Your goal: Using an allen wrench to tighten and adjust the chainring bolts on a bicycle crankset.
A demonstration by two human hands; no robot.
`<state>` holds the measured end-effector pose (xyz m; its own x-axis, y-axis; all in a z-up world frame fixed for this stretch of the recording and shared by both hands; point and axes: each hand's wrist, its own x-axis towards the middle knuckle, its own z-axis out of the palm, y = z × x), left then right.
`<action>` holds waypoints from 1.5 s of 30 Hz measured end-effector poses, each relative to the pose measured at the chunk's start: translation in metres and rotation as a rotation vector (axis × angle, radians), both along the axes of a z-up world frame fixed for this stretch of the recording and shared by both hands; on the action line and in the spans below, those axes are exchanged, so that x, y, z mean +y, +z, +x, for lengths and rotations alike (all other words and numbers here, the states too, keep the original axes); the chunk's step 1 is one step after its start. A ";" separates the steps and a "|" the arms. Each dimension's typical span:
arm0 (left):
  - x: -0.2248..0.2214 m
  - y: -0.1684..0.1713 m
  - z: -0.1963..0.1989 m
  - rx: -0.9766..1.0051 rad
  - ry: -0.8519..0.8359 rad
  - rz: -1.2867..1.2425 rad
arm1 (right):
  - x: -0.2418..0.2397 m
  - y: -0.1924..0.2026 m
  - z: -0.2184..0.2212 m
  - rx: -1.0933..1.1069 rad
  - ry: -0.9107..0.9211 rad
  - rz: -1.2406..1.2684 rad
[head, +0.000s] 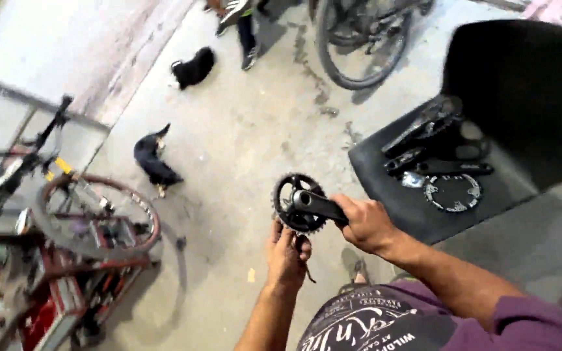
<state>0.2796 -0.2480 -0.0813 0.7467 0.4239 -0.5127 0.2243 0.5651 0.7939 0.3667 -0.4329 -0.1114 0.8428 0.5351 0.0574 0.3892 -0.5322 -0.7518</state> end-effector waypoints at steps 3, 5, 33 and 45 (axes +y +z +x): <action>0.033 -0.075 0.021 -0.070 -0.125 -0.036 | -0.004 -0.031 0.015 -0.074 -0.142 -0.192; 0.040 -0.073 0.051 0.012 -0.191 -0.025 | -0.005 -0.039 0.034 -0.016 -0.222 -0.212; -0.288 -0.316 0.310 -0.405 -1.405 1.365 | -0.088 -0.148 -0.237 1.041 -1.666 0.240; -0.065 -0.392 0.166 -0.236 -1.479 1.233 | -0.151 -0.199 -0.207 0.672 -1.234 0.263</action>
<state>0.4459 -0.3133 -0.4734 0.7940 -0.5149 -0.3231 -0.2292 -0.7459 0.6254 0.1599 -0.5837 -0.3108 0.6592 -0.5110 -0.5516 -0.6757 -0.0807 -0.7327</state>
